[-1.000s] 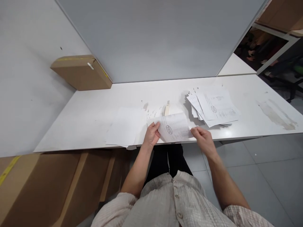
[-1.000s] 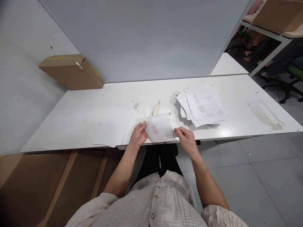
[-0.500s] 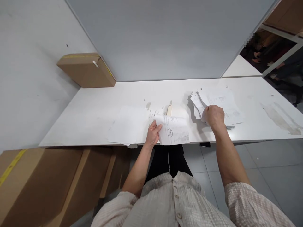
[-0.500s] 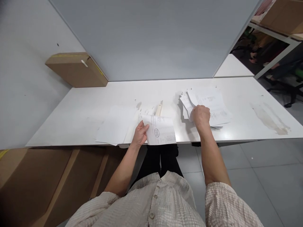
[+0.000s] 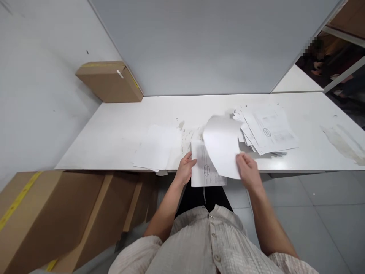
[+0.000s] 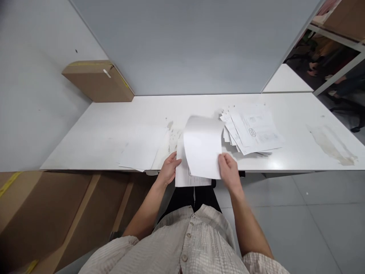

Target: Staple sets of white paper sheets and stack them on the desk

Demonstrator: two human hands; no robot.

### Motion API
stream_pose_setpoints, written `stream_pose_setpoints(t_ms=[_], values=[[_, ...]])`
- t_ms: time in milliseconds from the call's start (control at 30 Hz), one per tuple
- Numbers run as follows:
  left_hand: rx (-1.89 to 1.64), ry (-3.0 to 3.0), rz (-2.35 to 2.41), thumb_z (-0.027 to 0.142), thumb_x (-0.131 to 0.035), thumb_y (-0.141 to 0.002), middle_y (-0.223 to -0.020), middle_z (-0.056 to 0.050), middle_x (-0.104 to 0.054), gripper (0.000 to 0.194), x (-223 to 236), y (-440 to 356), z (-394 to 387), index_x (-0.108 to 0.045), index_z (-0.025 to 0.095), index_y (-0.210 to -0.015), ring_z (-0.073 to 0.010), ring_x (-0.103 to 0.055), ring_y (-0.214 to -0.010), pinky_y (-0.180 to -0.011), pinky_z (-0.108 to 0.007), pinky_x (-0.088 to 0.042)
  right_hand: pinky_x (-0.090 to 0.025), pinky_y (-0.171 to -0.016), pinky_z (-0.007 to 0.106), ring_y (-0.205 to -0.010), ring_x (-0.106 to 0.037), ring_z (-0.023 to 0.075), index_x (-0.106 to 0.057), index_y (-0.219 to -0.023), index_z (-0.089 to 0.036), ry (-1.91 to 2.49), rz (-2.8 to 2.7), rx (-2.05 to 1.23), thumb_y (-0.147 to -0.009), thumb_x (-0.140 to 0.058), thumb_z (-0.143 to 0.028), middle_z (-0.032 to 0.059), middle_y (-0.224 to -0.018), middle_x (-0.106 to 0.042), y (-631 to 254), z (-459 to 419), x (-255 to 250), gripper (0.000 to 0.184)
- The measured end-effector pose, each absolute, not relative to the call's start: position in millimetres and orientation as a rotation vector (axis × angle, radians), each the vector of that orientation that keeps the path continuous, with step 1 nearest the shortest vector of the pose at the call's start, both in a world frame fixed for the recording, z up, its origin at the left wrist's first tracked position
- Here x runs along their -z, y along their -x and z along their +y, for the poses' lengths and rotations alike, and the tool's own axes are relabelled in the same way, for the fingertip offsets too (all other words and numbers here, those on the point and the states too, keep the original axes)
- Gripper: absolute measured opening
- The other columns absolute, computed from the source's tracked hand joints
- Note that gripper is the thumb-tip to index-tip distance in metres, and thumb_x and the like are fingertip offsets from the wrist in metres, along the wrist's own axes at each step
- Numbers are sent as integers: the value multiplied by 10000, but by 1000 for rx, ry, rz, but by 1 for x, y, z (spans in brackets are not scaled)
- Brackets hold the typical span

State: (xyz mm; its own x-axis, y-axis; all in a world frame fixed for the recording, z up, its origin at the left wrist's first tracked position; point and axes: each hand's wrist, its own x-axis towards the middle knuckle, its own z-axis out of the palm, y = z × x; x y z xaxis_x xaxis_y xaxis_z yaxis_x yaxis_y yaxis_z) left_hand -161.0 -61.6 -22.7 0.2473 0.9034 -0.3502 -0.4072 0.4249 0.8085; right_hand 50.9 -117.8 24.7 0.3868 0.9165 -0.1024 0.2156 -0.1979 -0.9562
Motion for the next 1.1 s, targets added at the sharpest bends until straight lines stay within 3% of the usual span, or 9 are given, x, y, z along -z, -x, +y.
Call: stream_pose_setpoints(t_ms=[133, 233, 433, 533, 633, 700, 900, 1100], values=[[-980, -609, 975, 333, -684, -710, -954, -74, -700, 396, 22, 166, -75, -627, 146, -1055, -226, -637, -945, -858, -345, -487, -303, -498, 251, -534, -359, 121, -444, -633, -208, 1859, -1141, -858, -849, -444, -416, -40, -550, -362, -36, -136, 17, 299], [-995, -658, 1001, 465, -649, -738, -912, -88, -702, 450, 25, 166, -78, -621, 124, -1029, -217, -646, -890, -795, -326, -500, -318, -525, 256, -551, -408, 134, -451, -651, -212, 1911, -1260, -783, -873, -400, -436, -33, -554, -412, -33, -146, 29, 319], [-957, -846, 1144, 400, -710, -693, -802, -51, -709, 471, 31, 162, -82, -565, 153, -1066, -184, -654, -661, -600, -277, -493, -304, -519, 283, -523, -476, 171, -531, -732, -211, 2047, -1435, -779, -846, -433, -512, 22, -588, -556, -39, -151, 32, 336], [-962, -847, 1042, 391, -682, -728, -864, -57, -709, 444, 25, 165, -89, -552, 165, -1087, -176, -656, -687, -631, -278, -501, -324, -516, 287, -537, -496, 182, -537, -739, -217, 1956, -1351, -917, -809, -490, -547, 23, -608, -570, -40, -151, 31, 340], [-977, -896, 952, 380, -674, -745, -913, -57, -704, 426, 9, 170, -92, -563, 183, -1107, -174, -656, -742, -692, -285, -506, -409, -552, 286, -610, -548, 178, -550, -847, -218, 1580, -1069, -1280, -806, -517, -522, 19, -690, -603, -37, -147, 20, 309], [-1020, -982, 952, 371, -681, -742, -915, -55, -701, 399, -7, 173, -89, -592, 187, -1085, -179, -650, -784, -725, -281, -501, -452, -611, 287, -669, -574, 165, -549, -921, -223, 1364, -888, -1352, -796, -562, -470, 16, -759, -622, -35, -138, 7, 277], [-1344, -1254, 972, 357, -654, -771, -973, -45, -671, 281, -47, 172, -64, -642, 198, -1002, -190, -605, -930, -850, -271, -452, -465, -763, 305, -781, -583, 150, -570, -898, -241, 1169, -961, -954, -801, -598, -385, 3, -816, -612, -25, -95, -37, 176], [-1399, -1178, 971, 404, -663, -752, -923, -43, -657, 298, -27, 168, -50, -630, 206, -972, -192, -585, -929, -844, -273, -441, -467, -755, 320, -765, -569, 161, -534, -914, -230, 1210, -1066, -883, -825, -558, -407, 19, -818, -598, -12, -76, -29, 200]])
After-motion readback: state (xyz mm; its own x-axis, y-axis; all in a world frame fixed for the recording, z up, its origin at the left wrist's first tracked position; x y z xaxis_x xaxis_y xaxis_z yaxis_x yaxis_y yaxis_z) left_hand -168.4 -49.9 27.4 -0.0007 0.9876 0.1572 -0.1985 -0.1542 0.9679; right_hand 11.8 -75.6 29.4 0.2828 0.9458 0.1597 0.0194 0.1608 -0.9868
